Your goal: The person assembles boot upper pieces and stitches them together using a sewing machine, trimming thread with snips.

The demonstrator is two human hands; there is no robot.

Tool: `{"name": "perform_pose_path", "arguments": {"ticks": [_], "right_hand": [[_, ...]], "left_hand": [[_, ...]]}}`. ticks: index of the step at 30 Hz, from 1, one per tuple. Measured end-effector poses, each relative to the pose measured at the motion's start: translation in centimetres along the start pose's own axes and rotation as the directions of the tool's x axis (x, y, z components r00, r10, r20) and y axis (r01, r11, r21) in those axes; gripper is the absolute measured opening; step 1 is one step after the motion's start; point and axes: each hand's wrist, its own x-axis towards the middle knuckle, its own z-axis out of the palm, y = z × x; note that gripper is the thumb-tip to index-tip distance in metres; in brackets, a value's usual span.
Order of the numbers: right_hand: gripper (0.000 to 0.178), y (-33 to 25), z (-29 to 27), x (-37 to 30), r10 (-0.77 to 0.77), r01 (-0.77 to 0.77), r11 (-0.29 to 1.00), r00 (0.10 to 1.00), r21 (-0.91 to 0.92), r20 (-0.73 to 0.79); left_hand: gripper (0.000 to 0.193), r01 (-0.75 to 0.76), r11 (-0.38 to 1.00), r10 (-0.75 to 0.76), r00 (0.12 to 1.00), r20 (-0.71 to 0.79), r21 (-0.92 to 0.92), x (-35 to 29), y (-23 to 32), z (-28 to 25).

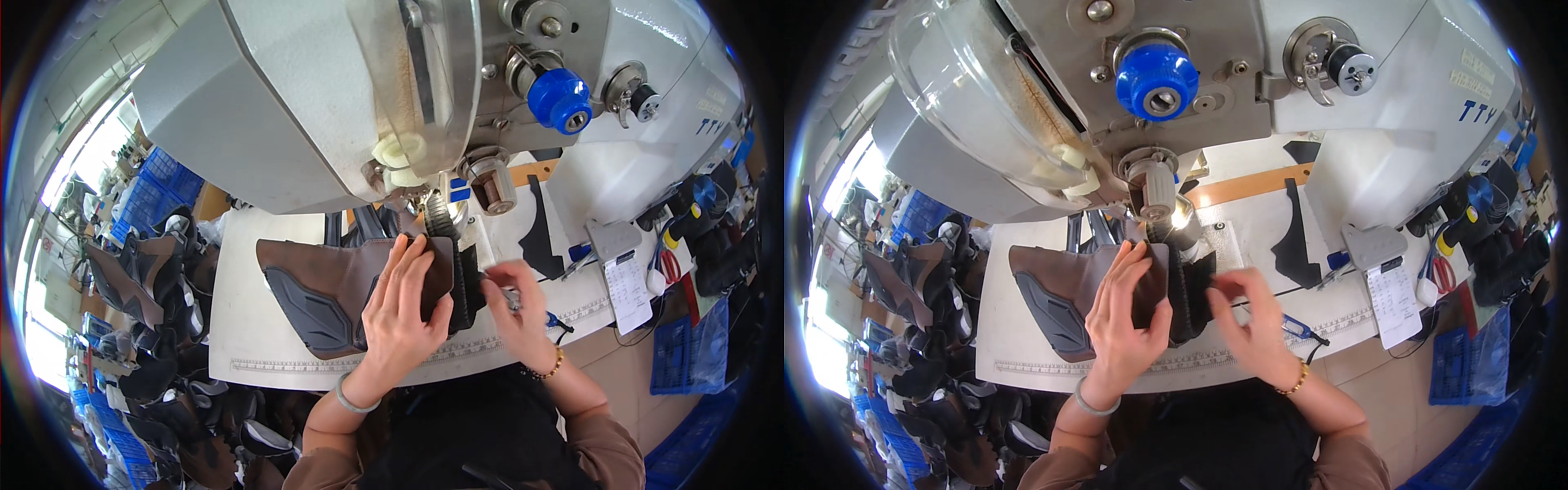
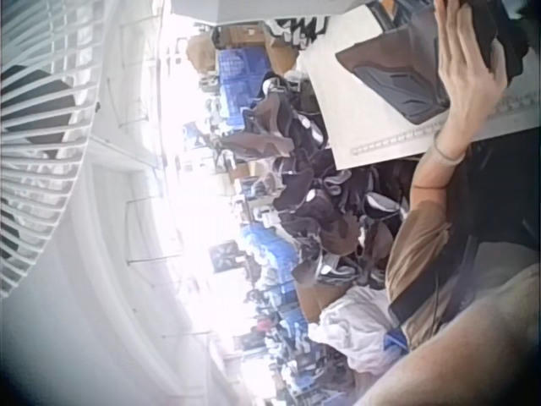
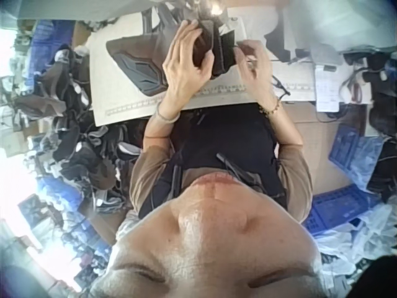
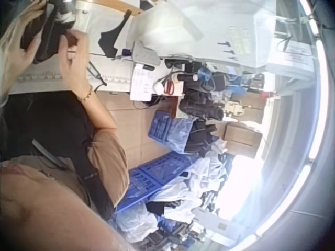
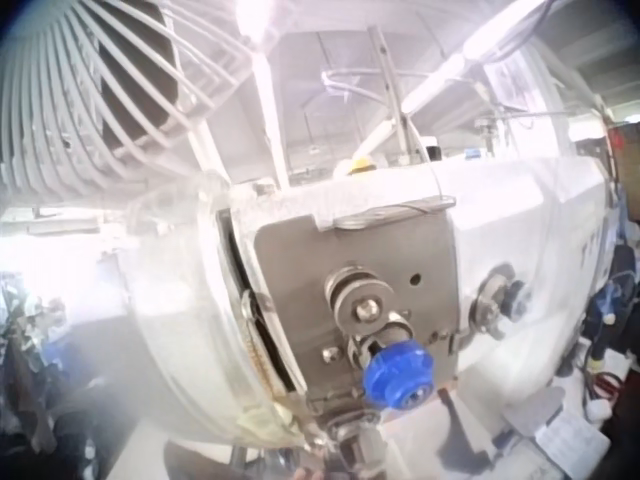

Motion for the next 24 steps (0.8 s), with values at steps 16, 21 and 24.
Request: {"name": "perform_pose_path", "arguments": {"ticks": [16, 21, 24], "right_hand": [[0.011, -1.6, -7.7, 1.0, 0.045, -0.034, 0.778, 0.999, -0.627, 0.002], [0.020, -7.7, -4.3, 5.8, -0.368, 0.572, 0.399, 0.816, -0.716, 0.447], [0.024, -8.9, -2.5, 7.7, -0.306, 0.669, 0.257, 0.741, -0.697, 0.598]], "left_hand": [[0.027, 0.270, 0.912, -0.329, 0.931, -0.159, -0.311, -0.3, 1.0, 0.7], [0.029, 0.276, 0.912, -0.328, 0.935, -0.134, -0.305, -0.5, 0.9, 0.7], [0.030, 0.263, 0.914, -0.324, 0.932, -0.165, -0.311, -0.7, 0.7, 1.0]]}}
